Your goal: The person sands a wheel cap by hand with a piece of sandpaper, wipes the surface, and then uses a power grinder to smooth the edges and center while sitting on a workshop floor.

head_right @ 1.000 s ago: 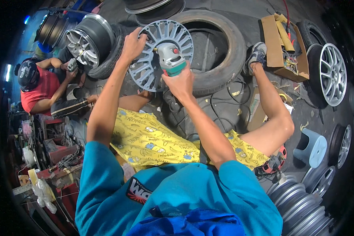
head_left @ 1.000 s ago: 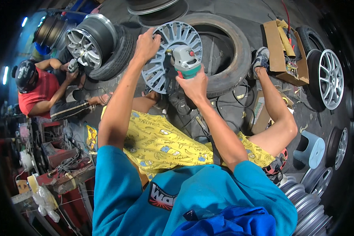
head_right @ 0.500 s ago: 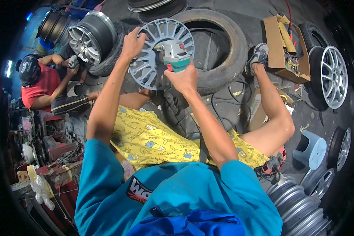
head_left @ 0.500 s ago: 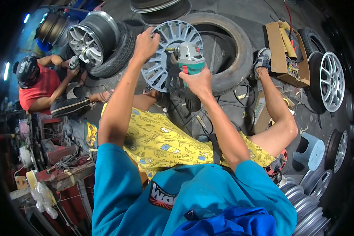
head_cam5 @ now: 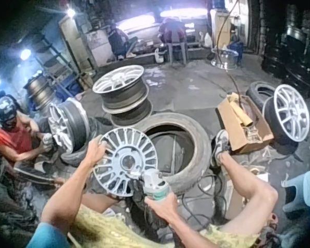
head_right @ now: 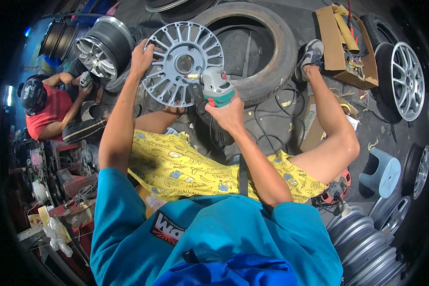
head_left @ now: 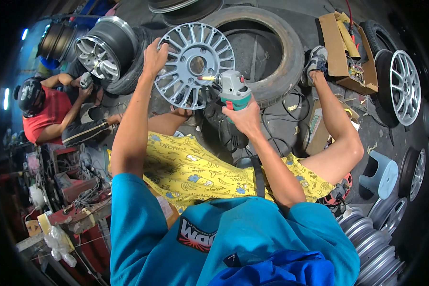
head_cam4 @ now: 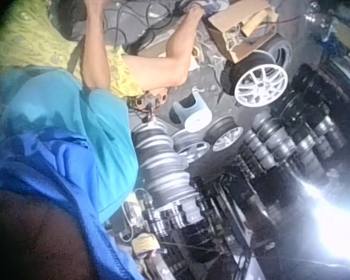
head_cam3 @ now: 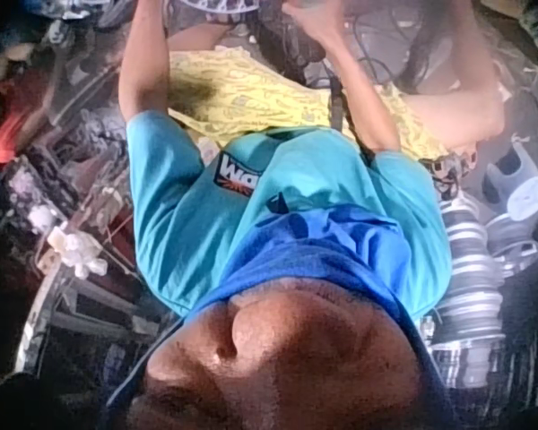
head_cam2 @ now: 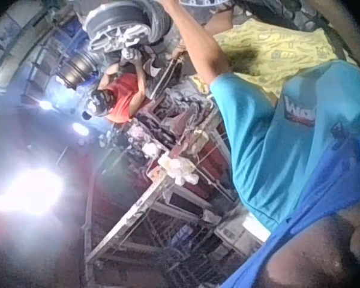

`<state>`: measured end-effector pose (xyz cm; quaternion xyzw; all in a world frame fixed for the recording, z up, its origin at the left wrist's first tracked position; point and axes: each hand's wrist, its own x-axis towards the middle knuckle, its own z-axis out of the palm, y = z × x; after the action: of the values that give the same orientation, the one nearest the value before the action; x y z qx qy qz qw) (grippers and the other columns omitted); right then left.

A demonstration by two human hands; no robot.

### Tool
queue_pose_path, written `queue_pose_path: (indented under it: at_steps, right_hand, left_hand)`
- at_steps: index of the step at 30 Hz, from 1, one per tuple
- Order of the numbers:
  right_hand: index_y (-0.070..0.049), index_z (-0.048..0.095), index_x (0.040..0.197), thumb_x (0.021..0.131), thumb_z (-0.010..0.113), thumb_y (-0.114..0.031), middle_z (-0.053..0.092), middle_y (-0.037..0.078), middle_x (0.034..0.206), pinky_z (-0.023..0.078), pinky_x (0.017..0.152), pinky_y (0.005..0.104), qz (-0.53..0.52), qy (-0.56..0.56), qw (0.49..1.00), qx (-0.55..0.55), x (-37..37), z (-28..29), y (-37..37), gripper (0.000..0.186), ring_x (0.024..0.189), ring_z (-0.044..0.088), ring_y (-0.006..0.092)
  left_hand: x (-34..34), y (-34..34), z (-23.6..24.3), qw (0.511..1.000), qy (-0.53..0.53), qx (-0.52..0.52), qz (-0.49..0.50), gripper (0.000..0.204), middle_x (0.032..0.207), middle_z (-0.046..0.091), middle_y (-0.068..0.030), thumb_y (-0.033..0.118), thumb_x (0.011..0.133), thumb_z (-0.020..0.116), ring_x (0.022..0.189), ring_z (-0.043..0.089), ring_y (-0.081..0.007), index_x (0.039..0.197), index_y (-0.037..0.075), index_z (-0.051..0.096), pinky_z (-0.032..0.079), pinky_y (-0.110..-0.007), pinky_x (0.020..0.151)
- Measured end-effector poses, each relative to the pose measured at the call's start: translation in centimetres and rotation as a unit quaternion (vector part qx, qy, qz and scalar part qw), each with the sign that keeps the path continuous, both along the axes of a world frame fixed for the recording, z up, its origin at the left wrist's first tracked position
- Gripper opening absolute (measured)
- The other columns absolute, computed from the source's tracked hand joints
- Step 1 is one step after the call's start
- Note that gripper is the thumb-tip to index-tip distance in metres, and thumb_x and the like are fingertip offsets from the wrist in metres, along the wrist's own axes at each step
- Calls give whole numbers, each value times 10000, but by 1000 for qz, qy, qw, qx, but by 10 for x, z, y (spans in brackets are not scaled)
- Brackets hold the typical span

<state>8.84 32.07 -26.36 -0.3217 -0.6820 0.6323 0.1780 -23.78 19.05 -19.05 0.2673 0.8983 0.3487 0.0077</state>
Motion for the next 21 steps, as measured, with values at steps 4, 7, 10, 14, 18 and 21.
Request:
queue_pose_path:
  at_steps: [4, 7, 10, 14, 18, 21]
  right_hand:
    - [56, 587, 1259, 648, 860, -223, 732, 156, 1102, 534, 928, 365, 15, 19, 1000, -1, -5, 0, -8, 725, 1012, 703, 229]
    - [53, 580, 1236, 638, 859, -227, 731, 194, 1080, 543, 915, 398, 23, 1, 1000, 13, -9, -1, -9, 717, 1017, 712, 296]
    - [53, 579, 1213, 634, 856, -225, 729, 229, 1056, 548, 903, 420, 30, -8, 999, 35, -18, 0, -15, 700, 1015, 721, 347]
    - [45, 566, 1184, 637, 854, -213, 721, 254, 1036, 550, 883, 439, 33, -27, 996, 81, -28, 5, -20, 670, 1010, 711, 402]
    - [38, 542, 1178, 632, 862, -208, 719, 260, 1012, 551, 856, 454, 50, -39, 992, 106, -30, 5, -27, 679, 992, 702, 431]
    - [37, 539, 1170, 628, 872, -202, 720, 261, 1000, 551, 847, 459, 25, -26, 994, 102, -23, 6, -29, 679, 982, 700, 443]
  left_hand:
    - [4, 3, 5, 1000, -6, -13, 2, 377, 899, 736, -241, 235, 906, 551, 835, 736, -378, 1159, -15, 678, 551, -446, 808]
    - [17, 12, 10, 1000, -21, 2, 9, 374, 898, 737, -246, 225, 907, 558, 748, 744, -350, 1159, -28, 670, 568, -434, 776]
    - [23, 16, 16, 1000, -31, 8, -1, 365, 907, 741, -245, 219, 909, 563, 703, 747, -320, 1152, -32, 666, 577, -422, 756]
    - [30, 23, 17, 1000, 2, 2, -12, 373, 942, 732, -271, 236, 908, 565, 867, 731, -402, 1144, -34, 665, 549, -471, 845]
    - [24, 19, 11, 999, 50, -18, 2, 413, 958, 717, -291, 258, 900, 574, 1003, 675, -479, 1174, -39, 658, 509, -506, 925]
    - [25, 18, 11, 998, 64, -21, 2, 413, 955, 724, -276, 262, 900, 577, 991, 682, -472, 1175, -35, 661, 512, -503, 925]
